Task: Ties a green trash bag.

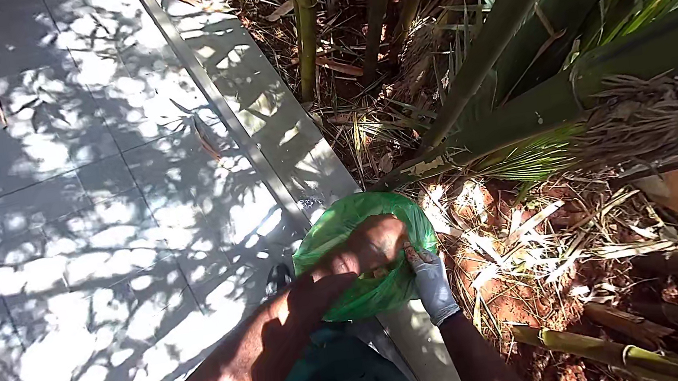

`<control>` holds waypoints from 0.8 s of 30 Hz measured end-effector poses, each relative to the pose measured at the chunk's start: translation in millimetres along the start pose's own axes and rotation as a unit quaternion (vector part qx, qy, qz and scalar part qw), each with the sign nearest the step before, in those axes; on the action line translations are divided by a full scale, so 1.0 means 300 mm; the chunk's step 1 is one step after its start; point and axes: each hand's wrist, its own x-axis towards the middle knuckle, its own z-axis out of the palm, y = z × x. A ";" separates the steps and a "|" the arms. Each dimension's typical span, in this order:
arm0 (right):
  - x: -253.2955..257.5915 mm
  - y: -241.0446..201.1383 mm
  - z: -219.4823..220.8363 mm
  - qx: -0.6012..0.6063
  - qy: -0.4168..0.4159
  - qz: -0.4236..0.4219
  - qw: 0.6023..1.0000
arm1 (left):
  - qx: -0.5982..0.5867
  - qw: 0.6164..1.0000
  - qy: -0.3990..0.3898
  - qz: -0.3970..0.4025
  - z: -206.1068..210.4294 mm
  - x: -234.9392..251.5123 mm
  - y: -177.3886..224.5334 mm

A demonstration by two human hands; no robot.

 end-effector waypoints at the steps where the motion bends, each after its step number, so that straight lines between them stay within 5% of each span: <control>1: 0.000 -0.030 0.006 0.002 0.010 0.024 1.000 | 0.027 0.999 0.014 -0.017 -0.005 -0.012 0.026; 3: 0.005 -0.116 0.012 0.021 0.002 0.123 0.992 | 0.042 0.996 0.030 -0.076 -0.020 -0.049 0.089; 6: 0.027 -0.032 0.026 0.041 0.019 0.026 0.999 | -0.041 0.976 0.053 -0.208 -0.005 -0.128 0.145; 10: 0.009 -0.036 0.036 0.039 0.007 0.022 0.999 | -0.146 0.927 0.157 -0.306 0.128 -0.226 0.165; 12: -0.001 -0.015 0.031 0.018 0.011 0.019 1.000 | -0.163 0.915 0.193 -0.314 0.191 -0.245 0.180; 17: -0.036 -0.043 0.019 -0.024 0.019 0.000 1.000 | -0.221 0.903 0.136 -0.341 0.223 -0.229 0.163; 24: -0.086 -0.003 -0.007 -0.159 0.050 -0.174 0.970 | -0.286 0.894 0.104 -0.327 0.199 -0.177 0.115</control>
